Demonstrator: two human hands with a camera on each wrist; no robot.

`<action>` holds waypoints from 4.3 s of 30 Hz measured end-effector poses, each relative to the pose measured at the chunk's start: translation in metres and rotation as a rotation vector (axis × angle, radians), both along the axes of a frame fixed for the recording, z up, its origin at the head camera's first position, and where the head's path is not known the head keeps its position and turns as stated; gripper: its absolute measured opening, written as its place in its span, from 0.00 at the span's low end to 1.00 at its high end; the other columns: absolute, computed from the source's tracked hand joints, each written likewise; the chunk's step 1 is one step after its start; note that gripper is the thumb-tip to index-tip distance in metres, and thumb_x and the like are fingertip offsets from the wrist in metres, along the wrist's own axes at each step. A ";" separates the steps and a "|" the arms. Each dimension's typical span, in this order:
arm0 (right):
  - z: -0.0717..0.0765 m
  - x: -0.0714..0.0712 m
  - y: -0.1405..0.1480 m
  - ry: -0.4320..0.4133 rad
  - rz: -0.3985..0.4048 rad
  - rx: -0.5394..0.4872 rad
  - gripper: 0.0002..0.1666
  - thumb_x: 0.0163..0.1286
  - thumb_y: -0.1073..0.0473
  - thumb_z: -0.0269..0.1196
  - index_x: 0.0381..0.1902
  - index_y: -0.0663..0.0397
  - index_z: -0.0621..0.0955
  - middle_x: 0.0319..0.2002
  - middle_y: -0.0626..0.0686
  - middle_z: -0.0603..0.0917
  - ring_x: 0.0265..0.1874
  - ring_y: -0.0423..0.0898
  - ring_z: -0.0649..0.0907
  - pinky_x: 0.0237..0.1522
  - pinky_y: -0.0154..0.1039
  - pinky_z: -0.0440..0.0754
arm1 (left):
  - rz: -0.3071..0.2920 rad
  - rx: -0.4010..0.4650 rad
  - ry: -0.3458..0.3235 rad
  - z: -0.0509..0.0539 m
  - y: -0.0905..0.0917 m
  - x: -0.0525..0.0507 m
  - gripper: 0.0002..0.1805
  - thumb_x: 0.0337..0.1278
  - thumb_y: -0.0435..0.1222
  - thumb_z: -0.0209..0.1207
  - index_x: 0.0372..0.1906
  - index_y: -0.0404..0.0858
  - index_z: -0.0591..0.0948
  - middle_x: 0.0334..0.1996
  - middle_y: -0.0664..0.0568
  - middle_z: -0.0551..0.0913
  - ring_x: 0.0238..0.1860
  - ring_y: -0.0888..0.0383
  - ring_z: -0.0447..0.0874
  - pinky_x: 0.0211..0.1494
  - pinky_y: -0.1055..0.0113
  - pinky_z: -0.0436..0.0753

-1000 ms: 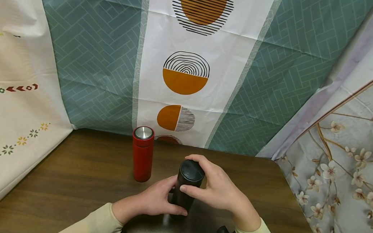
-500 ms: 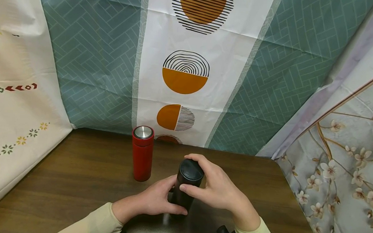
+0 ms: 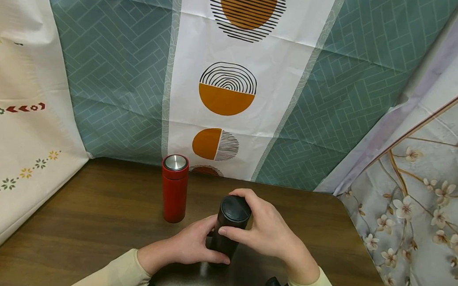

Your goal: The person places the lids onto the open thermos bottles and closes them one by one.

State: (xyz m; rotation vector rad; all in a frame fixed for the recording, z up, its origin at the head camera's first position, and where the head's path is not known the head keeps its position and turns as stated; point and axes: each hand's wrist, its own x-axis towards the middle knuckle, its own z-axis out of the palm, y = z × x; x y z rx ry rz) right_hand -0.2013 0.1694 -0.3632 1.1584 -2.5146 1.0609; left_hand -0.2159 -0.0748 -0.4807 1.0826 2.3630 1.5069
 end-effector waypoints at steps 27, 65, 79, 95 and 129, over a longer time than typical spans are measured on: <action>0.004 -0.003 0.008 0.053 0.119 0.025 0.47 0.72 0.51 0.79 0.83 0.41 0.71 0.73 0.46 0.80 0.63 0.43 0.84 0.64 0.45 0.84 | 0.012 -0.009 0.007 0.001 0.000 0.001 0.46 0.58 0.57 0.82 0.78 0.70 0.70 0.68 0.68 0.81 0.68 0.60 0.81 0.73 0.53 0.81; 0.001 -0.002 0.003 0.029 0.039 0.003 0.43 0.68 0.47 0.83 0.75 0.40 0.76 0.54 0.40 0.87 0.39 0.38 0.84 0.45 0.39 0.86 | 0.012 0.004 0.007 0.001 0.000 0.001 0.45 0.57 0.55 0.83 0.77 0.69 0.71 0.65 0.68 0.82 0.65 0.60 0.83 0.72 0.54 0.82; -0.001 -0.003 0.003 0.046 0.068 0.005 0.43 0.70 0.48 0.81 0.78 0.40 0.74 0.62 0.41 0.85 0.51 0.39 0.86 0.53 0.42 0.88 | 0.010 0.019 0.010 0.002 0.001 0.002 0.46 0.58 0.54 0.83 0.78 0.68 0.71 0.65 0.68 0.82 0.65 0.61 0.84 0.70 0.55 0.83; -0.001 -0.002 0.000 0.059 0.060 0.007 0.40 0.72 0.48 0.79 0.77 0.42 0.75 0.60 0.42 0.85 0.49 0.39 0.86 0.52 0.42 0.88 | 0.012 0.007 0.012 0.003 0.001 0.003 0.46 0.58 0.54 0.83 0.78 0.68 0.71 0.66 0.67 0.82 0.65 0.60 0.83 0.70 0.54 0.83; -0.003 0.002 -0.006 0.090 -0.067 0.005 0.41 0.66 0.43 0.83 0.71 0.46 0.78 0.52 0.41 0.87 0.42 0.37 0.85 0.47 0.41 0.88 | 0.022 -0.008 0.012 0.002 0.000 0.003 0.48 0.57 0.56 0.83 0.79 0.69 0.69 0.67 0.68 0.80 0.66 0.61 0.82 0.70 0.56 0.83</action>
